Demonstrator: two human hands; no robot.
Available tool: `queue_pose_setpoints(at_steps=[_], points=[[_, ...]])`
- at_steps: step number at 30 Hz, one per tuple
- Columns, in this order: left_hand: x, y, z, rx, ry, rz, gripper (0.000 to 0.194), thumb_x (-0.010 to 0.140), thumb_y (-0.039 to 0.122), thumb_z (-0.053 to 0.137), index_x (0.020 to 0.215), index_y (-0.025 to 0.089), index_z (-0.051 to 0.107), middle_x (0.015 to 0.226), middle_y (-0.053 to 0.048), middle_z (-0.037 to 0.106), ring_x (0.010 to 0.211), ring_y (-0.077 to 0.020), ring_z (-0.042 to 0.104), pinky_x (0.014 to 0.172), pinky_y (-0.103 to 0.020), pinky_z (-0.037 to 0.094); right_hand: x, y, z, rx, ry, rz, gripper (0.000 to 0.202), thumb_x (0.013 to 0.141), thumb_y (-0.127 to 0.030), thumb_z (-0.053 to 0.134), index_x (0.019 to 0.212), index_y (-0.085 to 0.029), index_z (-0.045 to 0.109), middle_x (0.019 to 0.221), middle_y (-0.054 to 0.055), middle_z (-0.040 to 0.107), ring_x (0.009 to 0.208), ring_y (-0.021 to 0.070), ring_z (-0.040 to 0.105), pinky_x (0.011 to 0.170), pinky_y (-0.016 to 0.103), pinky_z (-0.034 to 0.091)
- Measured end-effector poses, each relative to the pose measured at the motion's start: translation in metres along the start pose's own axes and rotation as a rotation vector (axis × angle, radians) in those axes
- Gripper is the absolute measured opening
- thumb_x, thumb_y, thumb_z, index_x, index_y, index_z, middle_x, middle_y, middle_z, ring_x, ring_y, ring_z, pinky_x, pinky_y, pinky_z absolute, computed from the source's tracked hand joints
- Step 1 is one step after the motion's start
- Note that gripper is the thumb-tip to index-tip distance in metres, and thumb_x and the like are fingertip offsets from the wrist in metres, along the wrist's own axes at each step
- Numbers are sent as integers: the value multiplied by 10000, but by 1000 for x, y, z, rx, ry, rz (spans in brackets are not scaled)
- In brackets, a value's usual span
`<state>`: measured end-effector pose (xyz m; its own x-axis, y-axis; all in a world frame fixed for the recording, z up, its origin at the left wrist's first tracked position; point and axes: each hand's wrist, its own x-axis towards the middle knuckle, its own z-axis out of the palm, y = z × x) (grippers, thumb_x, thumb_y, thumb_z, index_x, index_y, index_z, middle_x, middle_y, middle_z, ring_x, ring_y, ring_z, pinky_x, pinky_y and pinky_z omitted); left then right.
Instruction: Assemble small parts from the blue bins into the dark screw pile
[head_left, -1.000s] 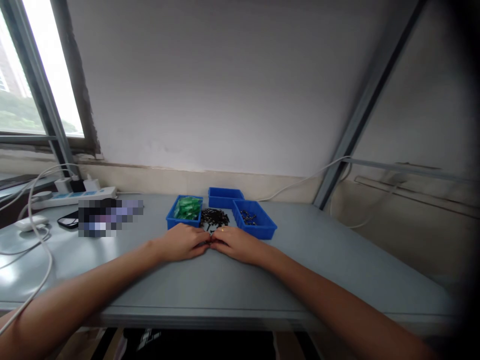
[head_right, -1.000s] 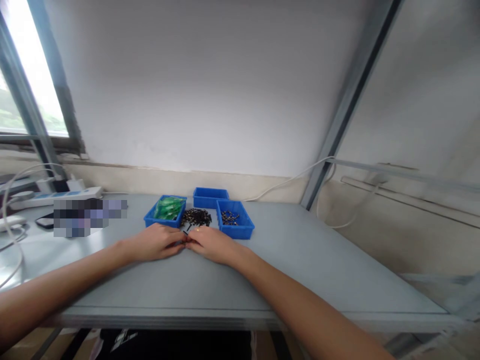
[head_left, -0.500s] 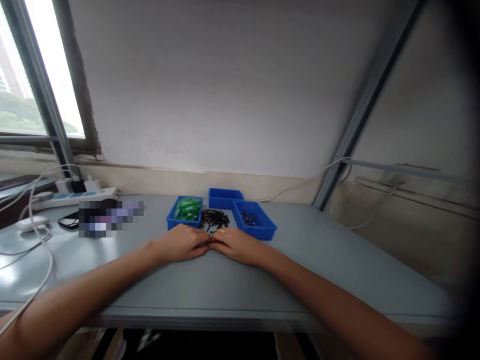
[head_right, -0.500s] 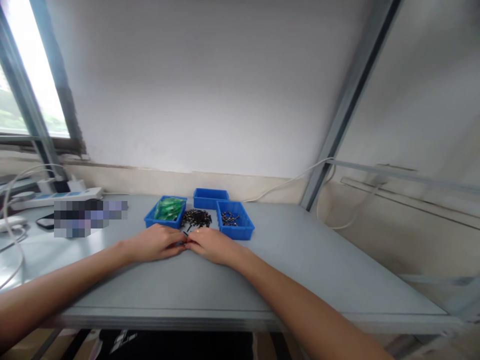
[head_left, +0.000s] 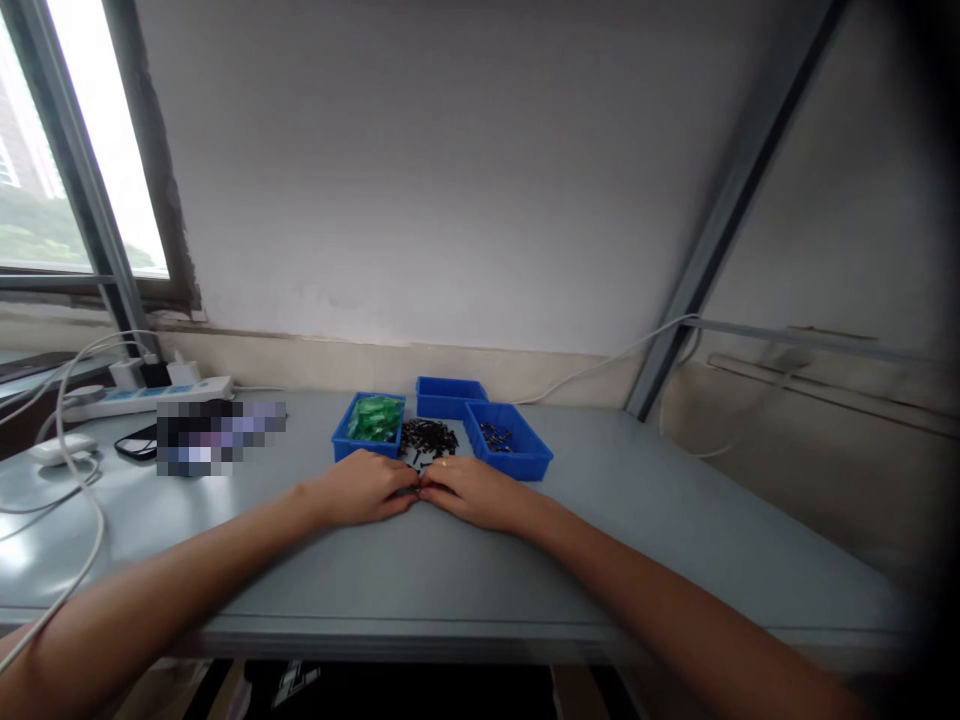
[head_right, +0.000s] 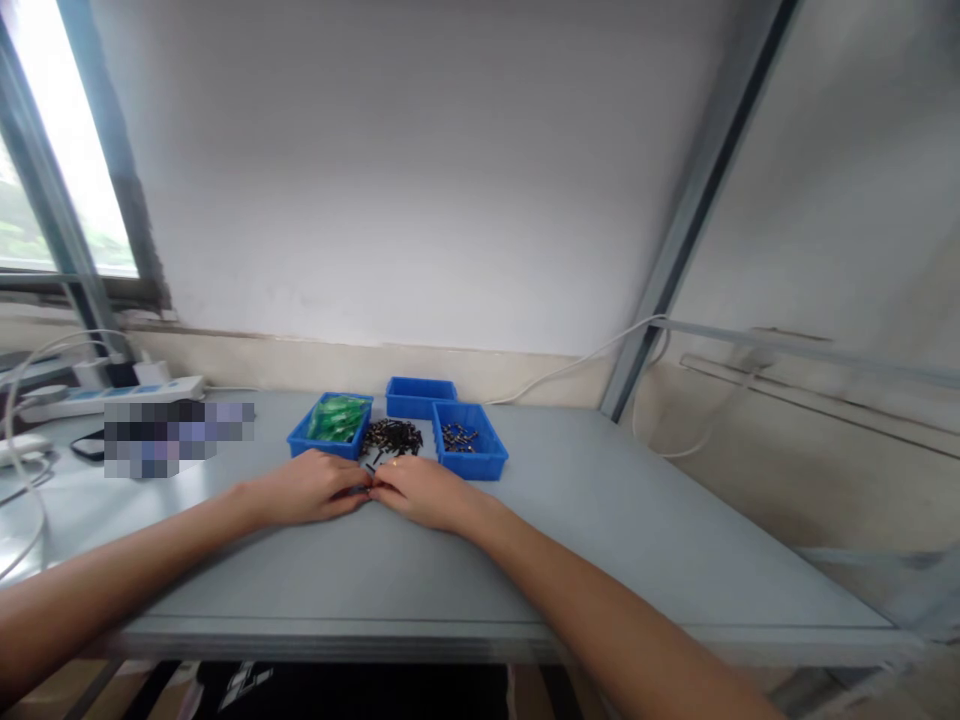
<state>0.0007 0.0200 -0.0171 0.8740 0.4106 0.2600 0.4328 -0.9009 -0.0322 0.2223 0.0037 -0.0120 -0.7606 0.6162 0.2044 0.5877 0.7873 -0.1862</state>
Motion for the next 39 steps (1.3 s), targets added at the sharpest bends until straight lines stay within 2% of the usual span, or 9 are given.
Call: queue_pose_setpoints(at_steps=[16, 23, 39], points=[[-1, 0, -1, 0, -16, 2, 148, 973, 231, 543, 950, 180, 679, 861, -51, 712, 750, -200, 674, 628, -274, 475, 0, -2, -3, 16, -6, 22, 141, 970, -200, 590, 868, -155, 677, 878, 66, 696, 806, 194, 618, 742, 309, 478], [1, 1, -2, 21, -26, 3, 103, 956, 218, 581, 961, 165, 670, 863, -50, 717, 759, -209, 678, 633, -281, 477, -1, -3, -3, 12, -9, 30, 147, 980, -210, 580, 898, -140, 680, 888, 82, 702, 820, 207, 632, 751, 322, 482], [-1, -2, 2, 10, 42, 43, 103, 950, 217, 571, 954, 177, 666, 858, -41, 717, 742, -195, 679, 610, -270, 472, 0, -2, -2, 14, -22, 30, 155, 988, -219, 574, 925, -143, 693, 923, 86, 716, 855, 212, 645, 777, 317, 483]])
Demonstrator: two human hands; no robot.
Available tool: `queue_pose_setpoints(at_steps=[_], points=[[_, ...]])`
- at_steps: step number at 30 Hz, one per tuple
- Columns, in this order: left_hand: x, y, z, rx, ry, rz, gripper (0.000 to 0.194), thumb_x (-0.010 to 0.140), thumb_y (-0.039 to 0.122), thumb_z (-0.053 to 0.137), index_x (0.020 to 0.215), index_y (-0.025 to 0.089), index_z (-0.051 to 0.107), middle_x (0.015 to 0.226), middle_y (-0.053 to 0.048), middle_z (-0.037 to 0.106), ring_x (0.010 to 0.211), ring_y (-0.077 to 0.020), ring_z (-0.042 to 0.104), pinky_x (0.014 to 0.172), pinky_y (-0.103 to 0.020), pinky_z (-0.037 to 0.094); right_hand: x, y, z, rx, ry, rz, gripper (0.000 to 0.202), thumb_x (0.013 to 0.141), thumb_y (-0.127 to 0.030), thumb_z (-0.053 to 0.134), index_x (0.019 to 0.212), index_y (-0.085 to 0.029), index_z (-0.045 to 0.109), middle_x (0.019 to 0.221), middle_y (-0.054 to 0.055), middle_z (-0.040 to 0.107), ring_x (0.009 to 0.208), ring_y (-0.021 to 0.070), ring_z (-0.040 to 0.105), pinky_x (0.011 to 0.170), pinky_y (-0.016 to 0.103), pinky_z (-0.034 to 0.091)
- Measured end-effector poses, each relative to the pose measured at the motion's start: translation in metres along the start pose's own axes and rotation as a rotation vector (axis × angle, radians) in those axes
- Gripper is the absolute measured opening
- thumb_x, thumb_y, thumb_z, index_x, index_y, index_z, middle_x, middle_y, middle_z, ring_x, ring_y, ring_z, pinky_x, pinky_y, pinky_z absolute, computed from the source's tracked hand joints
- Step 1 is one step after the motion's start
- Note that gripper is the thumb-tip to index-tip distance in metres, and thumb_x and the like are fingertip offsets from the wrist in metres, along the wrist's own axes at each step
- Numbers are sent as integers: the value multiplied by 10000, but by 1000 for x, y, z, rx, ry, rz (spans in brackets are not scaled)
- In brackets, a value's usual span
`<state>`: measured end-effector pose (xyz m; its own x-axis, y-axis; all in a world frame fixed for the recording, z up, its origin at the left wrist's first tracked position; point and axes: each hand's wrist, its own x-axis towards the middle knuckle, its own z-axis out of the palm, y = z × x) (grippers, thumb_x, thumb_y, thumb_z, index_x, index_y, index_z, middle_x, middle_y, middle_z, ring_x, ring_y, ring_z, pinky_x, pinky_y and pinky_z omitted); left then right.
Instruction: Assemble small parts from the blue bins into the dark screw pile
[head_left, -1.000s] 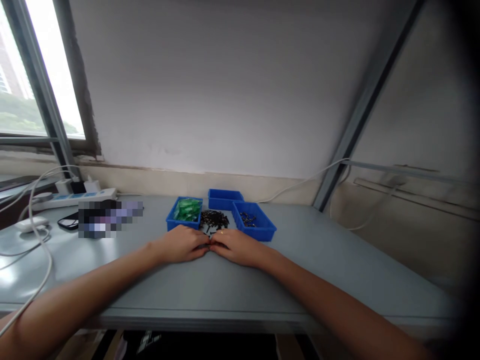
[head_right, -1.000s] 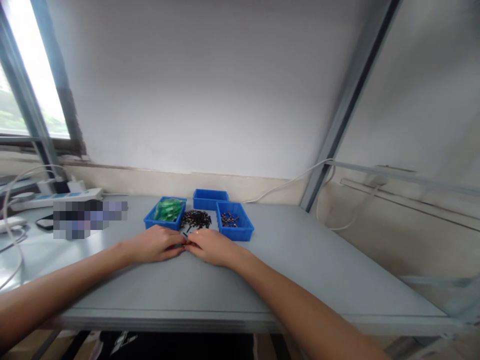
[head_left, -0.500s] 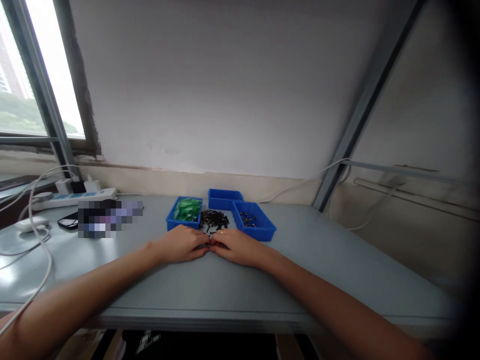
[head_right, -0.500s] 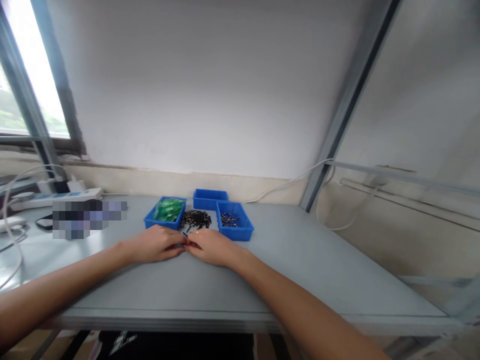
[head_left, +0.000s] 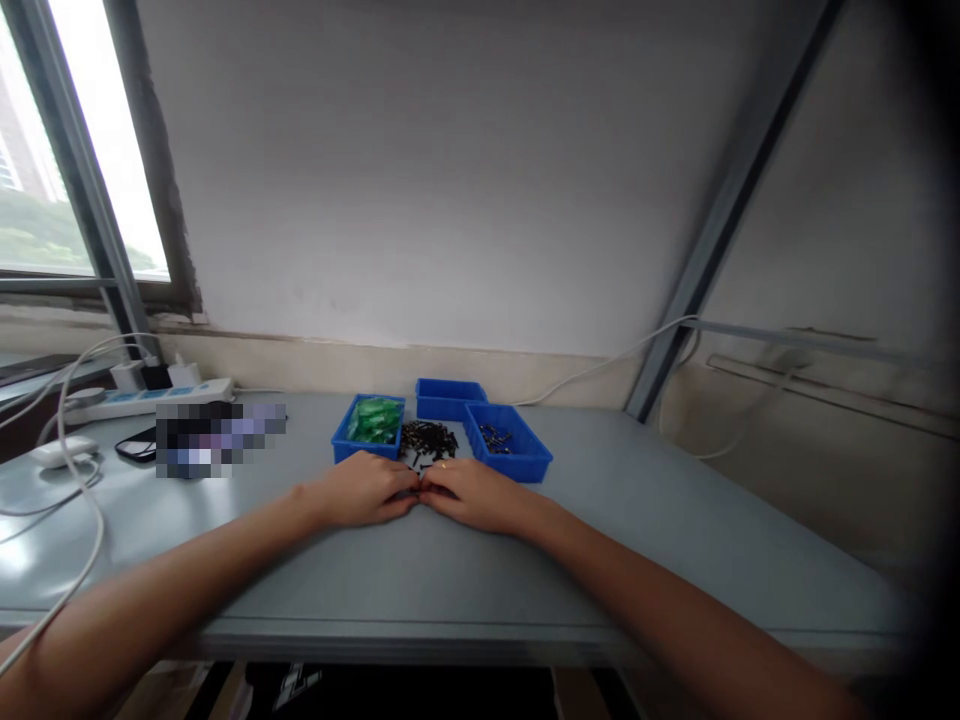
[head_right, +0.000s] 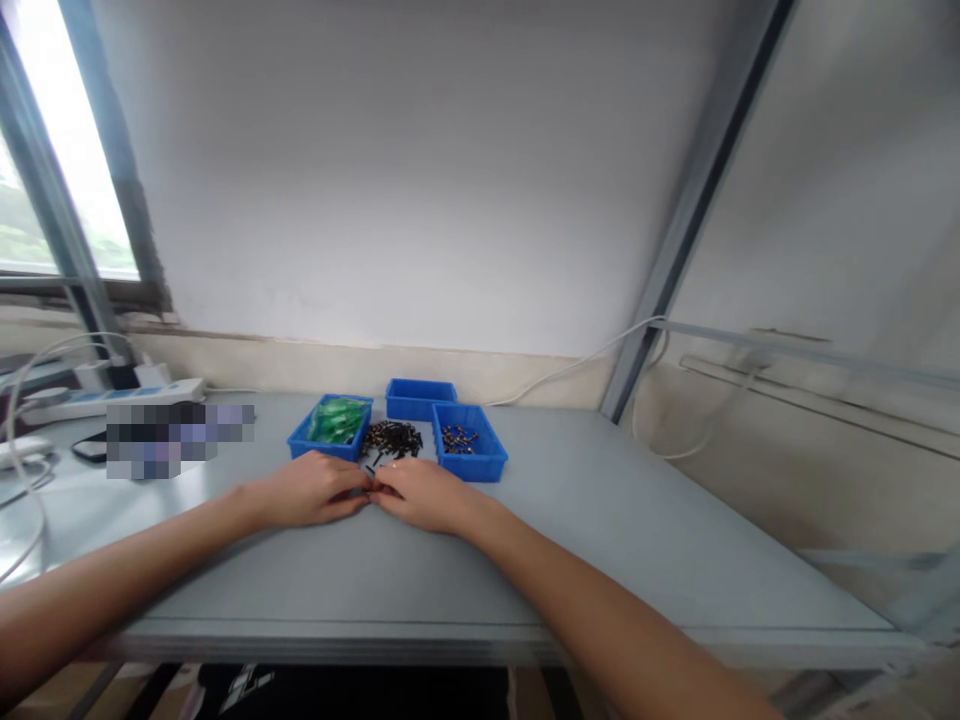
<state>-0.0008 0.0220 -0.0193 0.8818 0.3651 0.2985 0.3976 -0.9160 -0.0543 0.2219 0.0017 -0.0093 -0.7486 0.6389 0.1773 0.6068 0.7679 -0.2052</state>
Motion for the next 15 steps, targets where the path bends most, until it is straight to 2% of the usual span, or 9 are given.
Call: queue_pose_setpoints(at_steps=[15], points=[[0, 1, -1, -9, 12, 1, 108, 944, 228, 549, 920, 183, 644, 798, -27, 687, 692, -175, 648, 577, -259, 440, -1, 0, 0, 37, 11, 4, 139, 976, -210, 582, 924, -150, 696, 914, 76, 718, 840, 199, 637, 771, 316, 481]])
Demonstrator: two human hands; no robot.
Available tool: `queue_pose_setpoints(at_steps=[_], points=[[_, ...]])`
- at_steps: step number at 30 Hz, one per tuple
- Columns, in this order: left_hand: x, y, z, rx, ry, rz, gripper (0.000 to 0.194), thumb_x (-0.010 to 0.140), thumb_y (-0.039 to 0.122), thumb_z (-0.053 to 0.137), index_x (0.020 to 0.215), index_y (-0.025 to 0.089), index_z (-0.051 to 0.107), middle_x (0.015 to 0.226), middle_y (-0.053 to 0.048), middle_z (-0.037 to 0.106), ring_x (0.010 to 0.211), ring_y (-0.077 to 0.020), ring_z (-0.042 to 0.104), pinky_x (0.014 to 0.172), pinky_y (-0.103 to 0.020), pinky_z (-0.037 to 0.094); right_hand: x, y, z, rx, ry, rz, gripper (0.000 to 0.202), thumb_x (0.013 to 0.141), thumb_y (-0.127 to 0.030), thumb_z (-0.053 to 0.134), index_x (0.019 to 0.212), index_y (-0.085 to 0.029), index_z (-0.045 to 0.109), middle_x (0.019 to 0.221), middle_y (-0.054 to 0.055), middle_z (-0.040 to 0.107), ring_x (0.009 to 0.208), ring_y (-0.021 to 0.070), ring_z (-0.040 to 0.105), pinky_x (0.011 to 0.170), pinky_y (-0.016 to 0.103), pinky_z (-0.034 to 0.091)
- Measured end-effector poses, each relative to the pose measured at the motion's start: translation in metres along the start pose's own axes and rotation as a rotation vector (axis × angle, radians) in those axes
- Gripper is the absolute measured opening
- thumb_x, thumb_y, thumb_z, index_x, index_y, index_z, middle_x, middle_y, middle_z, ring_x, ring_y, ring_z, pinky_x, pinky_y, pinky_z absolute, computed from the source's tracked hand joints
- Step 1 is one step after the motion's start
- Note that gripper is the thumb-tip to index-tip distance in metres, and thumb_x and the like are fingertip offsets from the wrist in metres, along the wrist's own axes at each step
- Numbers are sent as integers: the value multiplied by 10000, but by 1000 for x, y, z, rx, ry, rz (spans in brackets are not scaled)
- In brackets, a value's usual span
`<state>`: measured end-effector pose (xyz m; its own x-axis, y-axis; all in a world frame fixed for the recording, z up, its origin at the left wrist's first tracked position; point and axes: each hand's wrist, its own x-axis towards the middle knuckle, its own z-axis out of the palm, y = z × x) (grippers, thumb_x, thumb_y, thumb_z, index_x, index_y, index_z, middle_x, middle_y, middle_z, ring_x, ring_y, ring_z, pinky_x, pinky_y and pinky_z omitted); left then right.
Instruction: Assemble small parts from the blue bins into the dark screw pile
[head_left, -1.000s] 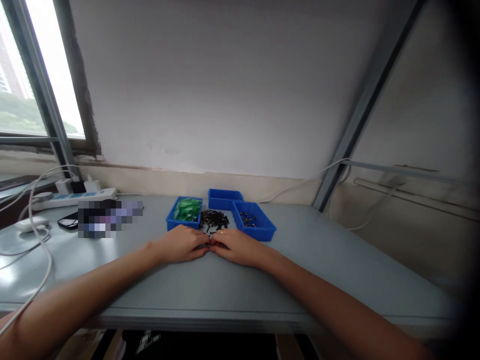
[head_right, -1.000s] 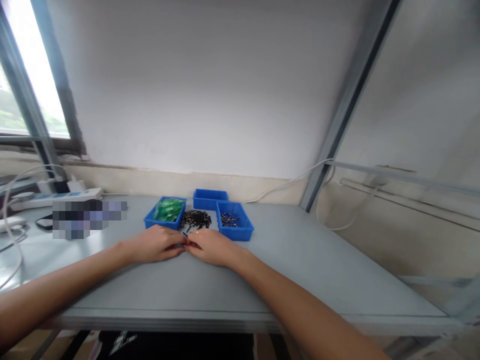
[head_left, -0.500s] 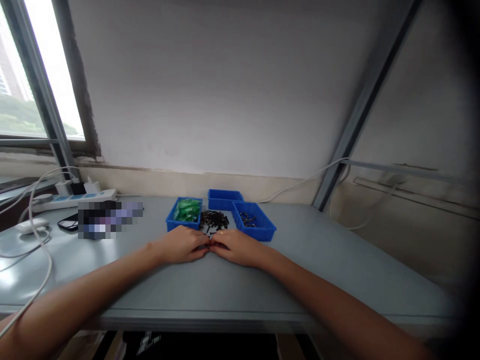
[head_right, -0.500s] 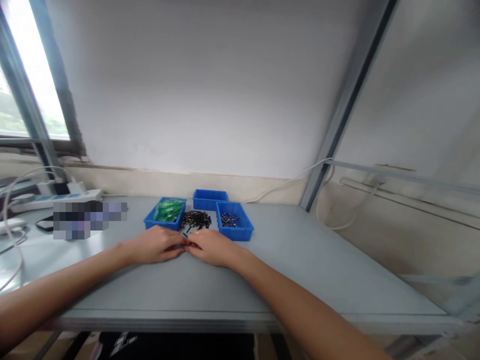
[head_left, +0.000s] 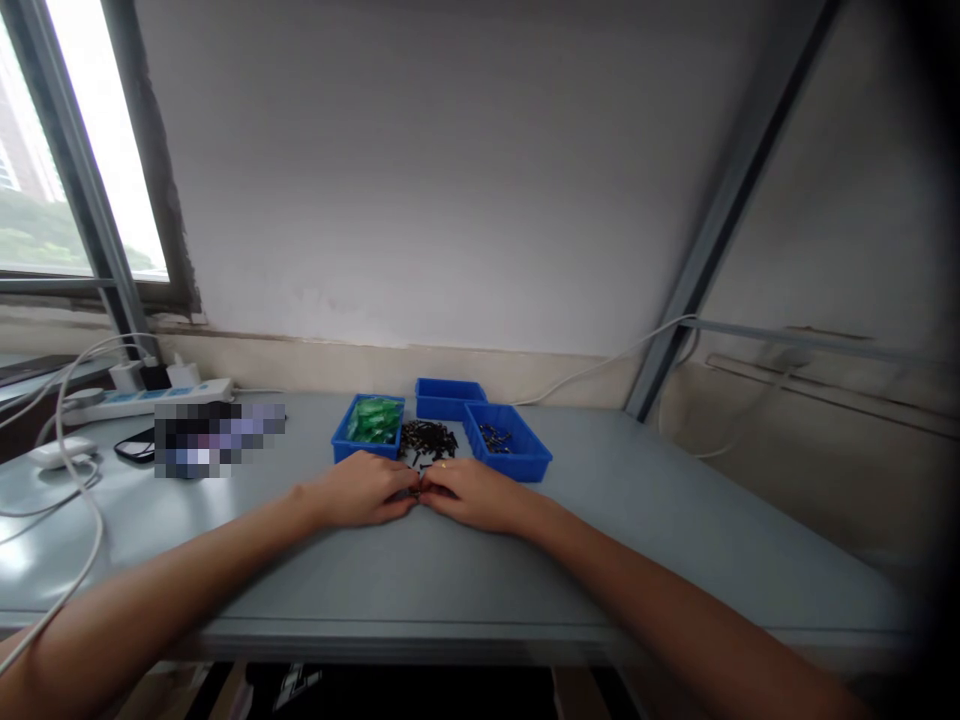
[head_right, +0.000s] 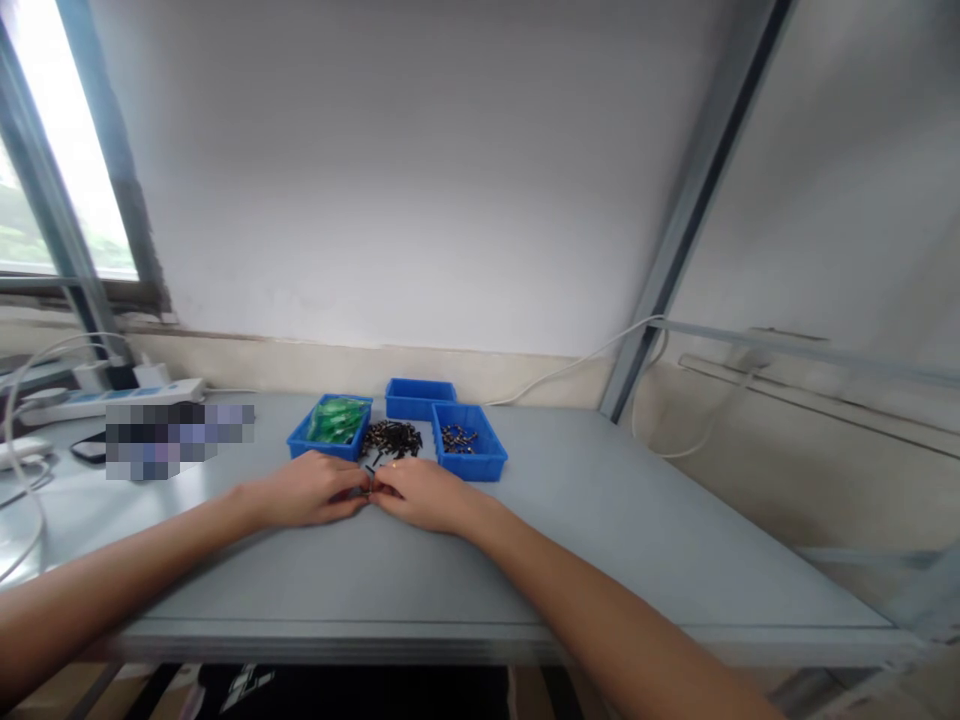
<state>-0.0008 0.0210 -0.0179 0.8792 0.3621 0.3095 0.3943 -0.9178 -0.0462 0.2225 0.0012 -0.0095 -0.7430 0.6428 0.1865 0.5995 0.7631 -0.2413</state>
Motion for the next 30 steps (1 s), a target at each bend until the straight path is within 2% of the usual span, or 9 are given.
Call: queue_pose_setpoints(at_steps=[14, 30], points=[[0, 2, -1, 0, -23, -12, 36, 918, 205, 587, 904, 184, 613, 809, -26, 684, 705, -189, 651, 590, -270, 435, 0, -2, -1, -8, -9, 6, 155, 989, -234, 578, 925, -152, 694, 908, 72, 709, 828, 196, 634, 747, 303, 472], [0, 2, -1, -2, -1, 8, 70, 930, 213, 559, 885, 191, 607, 784, -22, 673, 688, -184, 647, 576, -265, 445, 0, -2, -2, -11, -20, 7, 172, 993, -241, 567, 923, -150, 695, 910, 78, 711, 825, 200, 630, 743, 311, 474]])
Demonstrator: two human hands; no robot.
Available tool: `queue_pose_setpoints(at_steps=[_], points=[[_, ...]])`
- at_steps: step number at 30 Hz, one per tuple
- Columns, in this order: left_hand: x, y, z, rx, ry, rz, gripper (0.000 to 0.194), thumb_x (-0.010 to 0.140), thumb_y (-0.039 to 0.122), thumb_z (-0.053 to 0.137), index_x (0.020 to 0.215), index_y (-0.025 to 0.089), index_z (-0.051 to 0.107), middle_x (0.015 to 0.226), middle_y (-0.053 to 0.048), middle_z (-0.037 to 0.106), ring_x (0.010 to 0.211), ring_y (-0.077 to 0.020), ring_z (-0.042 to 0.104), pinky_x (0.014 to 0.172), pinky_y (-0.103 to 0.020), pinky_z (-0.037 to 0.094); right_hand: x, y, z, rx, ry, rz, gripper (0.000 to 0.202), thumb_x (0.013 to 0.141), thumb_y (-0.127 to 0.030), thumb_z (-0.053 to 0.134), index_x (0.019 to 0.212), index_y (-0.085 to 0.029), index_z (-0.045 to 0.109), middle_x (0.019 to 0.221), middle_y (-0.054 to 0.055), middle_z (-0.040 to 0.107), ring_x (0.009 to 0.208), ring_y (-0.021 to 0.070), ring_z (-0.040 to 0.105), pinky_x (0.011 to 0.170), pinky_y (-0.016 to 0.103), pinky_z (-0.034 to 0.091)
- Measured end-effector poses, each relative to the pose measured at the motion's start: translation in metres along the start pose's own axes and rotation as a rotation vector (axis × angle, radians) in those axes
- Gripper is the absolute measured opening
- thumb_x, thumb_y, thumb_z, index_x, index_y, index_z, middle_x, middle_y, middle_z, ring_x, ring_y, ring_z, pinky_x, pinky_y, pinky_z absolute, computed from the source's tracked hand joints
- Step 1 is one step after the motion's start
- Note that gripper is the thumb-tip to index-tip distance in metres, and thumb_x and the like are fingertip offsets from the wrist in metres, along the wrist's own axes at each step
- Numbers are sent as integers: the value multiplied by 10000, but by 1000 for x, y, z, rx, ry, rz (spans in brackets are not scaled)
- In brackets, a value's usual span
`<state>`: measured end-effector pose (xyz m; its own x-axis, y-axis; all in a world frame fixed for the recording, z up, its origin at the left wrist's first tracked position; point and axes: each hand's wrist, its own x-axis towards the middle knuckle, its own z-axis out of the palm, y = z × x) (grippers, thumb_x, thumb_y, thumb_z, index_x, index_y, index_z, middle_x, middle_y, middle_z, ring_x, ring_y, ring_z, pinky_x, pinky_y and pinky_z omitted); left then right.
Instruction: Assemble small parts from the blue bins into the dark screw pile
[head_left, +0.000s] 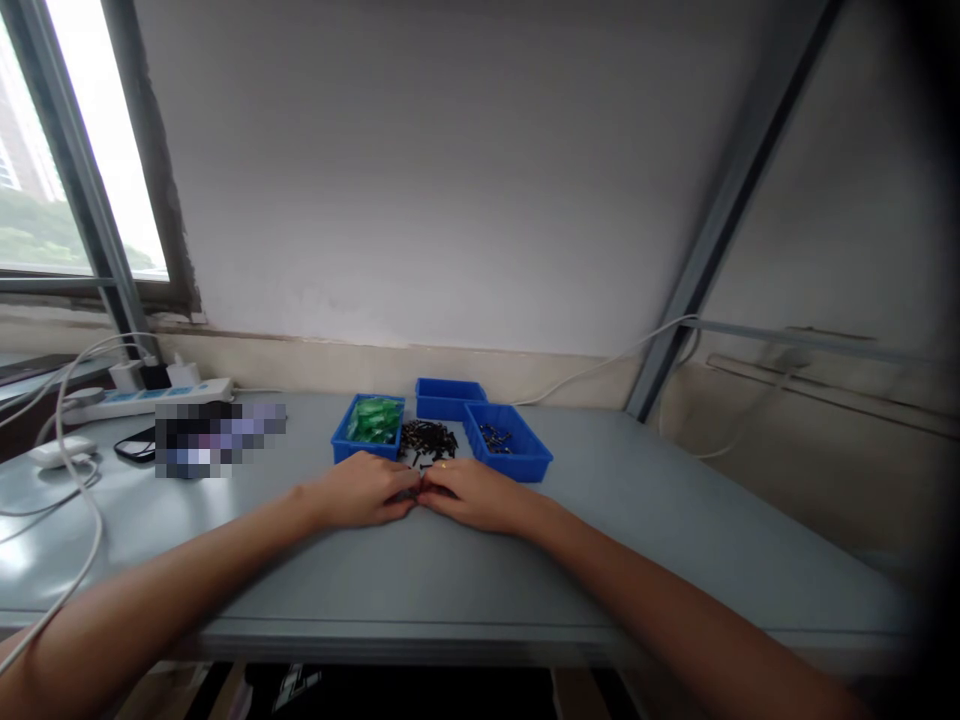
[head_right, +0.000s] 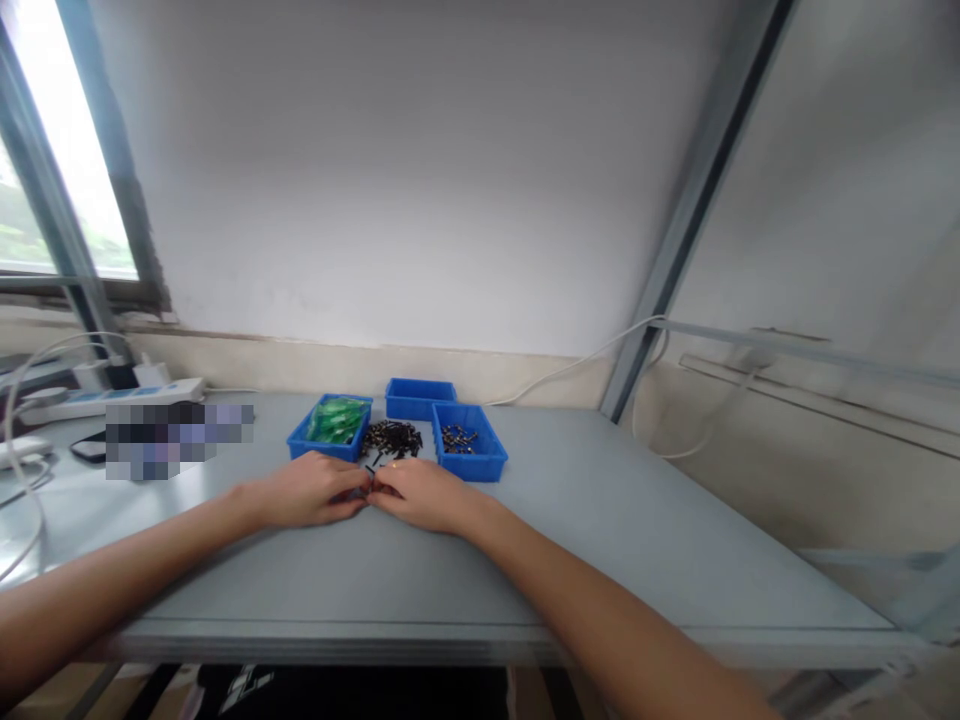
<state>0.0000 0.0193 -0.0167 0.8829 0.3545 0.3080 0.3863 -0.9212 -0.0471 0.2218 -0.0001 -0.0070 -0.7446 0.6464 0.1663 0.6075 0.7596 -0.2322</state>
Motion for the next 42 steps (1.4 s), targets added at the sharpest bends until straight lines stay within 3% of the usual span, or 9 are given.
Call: queue_pose_setpoints(at_steps=[42], points=[[0, 1, -2, -13, -13, 10, 159, 979, 262, 524, 880, 185, 622, 776, -30, 671, 680, -185, 645, 587, -265, 463, -2, 0, -1, 9, 7, -10, 161, 985, -243, 578, 932, -155, 702, 918, 77, 719, 844, 203, 638, 760, 315, 480]])
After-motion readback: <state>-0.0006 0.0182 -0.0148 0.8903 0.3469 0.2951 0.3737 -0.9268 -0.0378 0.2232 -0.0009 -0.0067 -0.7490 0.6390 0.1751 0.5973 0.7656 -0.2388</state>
